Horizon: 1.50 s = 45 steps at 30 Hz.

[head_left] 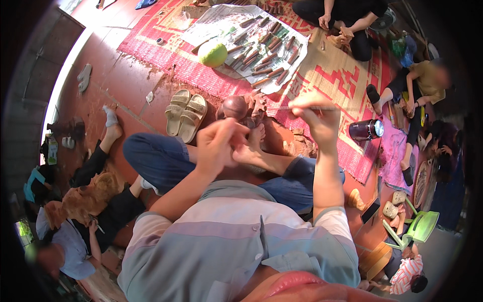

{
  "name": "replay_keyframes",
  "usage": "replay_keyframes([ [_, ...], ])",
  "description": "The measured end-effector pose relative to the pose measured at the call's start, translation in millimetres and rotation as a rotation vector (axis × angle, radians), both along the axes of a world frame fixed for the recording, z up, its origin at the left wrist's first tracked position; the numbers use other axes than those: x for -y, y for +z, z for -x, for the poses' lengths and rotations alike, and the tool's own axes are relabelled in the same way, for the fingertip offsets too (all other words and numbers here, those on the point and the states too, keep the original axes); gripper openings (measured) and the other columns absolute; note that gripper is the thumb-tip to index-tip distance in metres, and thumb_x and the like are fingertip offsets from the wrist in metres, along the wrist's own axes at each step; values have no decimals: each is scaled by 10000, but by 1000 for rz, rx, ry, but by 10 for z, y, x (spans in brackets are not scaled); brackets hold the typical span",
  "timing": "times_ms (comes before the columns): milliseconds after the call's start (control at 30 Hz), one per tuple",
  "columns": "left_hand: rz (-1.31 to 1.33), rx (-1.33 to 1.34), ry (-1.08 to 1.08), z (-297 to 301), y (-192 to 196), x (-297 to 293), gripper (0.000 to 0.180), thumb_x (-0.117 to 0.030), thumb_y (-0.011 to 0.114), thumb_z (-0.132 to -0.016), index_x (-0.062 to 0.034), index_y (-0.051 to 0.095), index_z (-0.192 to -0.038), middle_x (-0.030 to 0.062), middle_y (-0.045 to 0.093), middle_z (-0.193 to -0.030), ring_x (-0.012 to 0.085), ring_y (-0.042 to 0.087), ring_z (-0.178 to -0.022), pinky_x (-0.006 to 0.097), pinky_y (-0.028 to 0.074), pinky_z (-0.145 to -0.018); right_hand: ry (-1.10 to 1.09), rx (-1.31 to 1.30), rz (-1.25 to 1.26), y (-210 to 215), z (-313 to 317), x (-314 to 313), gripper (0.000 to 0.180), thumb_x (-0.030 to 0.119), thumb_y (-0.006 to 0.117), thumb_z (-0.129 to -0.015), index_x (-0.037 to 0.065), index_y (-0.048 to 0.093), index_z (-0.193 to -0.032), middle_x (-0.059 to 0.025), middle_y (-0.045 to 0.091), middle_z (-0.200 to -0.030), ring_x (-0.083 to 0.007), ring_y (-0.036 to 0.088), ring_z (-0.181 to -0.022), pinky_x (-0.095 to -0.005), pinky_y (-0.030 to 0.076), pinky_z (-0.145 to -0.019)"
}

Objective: The person sits on a mat and carves a piece of dark wood using a knife. They hold the wood with their left hand and use the knife in their right hand to shape and smooth the surface. The person occasionally pauses to inspect the wood and adjust their grip.

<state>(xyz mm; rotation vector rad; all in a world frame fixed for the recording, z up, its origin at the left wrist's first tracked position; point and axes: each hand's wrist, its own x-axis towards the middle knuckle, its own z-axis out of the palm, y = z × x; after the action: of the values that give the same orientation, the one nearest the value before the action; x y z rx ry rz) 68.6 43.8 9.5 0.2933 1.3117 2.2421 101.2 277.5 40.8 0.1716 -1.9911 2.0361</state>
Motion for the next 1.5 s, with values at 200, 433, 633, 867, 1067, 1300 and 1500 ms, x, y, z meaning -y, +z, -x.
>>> replay_keyframes([
  [200, 390, -854, 405, 352, -346, -51, 684, -183, 730, -707, 0, 391, -1272, 145, 434, -1230, 243, 449, -1117, 337, 367, -936, 246, -78, -226, -14, 510, 178, 166, -71, 675, -706, 17, 634, -840, -88, 616, -896, -174, 591, -911, -288, 477, -787],
  [433, 382, -985, 401, 473, -309, -244, 259, -3, 679, -709, -7, 585, -950, 122, 599, -971, 227, 573, -953, 310, 452, -818, 345, -148, -458, 120, 635, 272, 149, 37, 654, -730, 37, 599, -869, -75, 636, -759, -168, 625, -689, -280, 483, -614],
  [633, 433, -681, 334, 528, -170, -256, 74, 46, 637, -746, 9, 579, -774, 118, 617, -902, 179, 595, -785, 259, 461, -701, 358, -52, -429, 158, 734, 228, 104, -16, 620, -755, 8, 606, -856, -53, 587, -737, -117, 584, -723, -249, 464, -628],
  [867, 629, -1049, 391, 482, -32, -246, 128, -38, 672, -737, -10, 547, -733, 127, 615, -869, 248, 595, -744, 331, 464, -671, 499, 140, -271, 76, 811, 231, 116, -19, 631, -761, 0, 606, -873, -49, 632, -816, -114, 608, -762, -252, 481, -701],
  [1067, 728, -846, 370, 605, 2, -400, 99, -61, 643, -777, -11, 559, -766, 87, 604, -762, 221, 581, -696, 315, 454, -644, 434, 192, -84, 38, 901, 133, 88, 8, 628, -784, 9, 605, -869, -23, 622, -793, -83, 585, -733, -232, 483, -649],
  [1300, 674, -1076, 310, 510, -27, -265, 128, -78, 624, -807, 15, 540, -783, 99, 593, -745, 156, 553, -663, 285, 446, -625, 475, -65, -375, 41, 798, 177, 148, 121, 699, -730, 78, 646, -861, -7, 626, -763, -85, 547, -707, -263, 430, -625],
  [1500, 733, -651, 233, 569, 92, -353, 110, -62, 600, -815, 10, 517, -809, 121, 599, -898, 192, 555, -811, 313, 434, -739, 438, 222, -69, 108, 783, 155, 113, 114, 683, -748, 88, 644, -850, -2, 627, -766, -91, 562, -720, -257, 436, -643],
])
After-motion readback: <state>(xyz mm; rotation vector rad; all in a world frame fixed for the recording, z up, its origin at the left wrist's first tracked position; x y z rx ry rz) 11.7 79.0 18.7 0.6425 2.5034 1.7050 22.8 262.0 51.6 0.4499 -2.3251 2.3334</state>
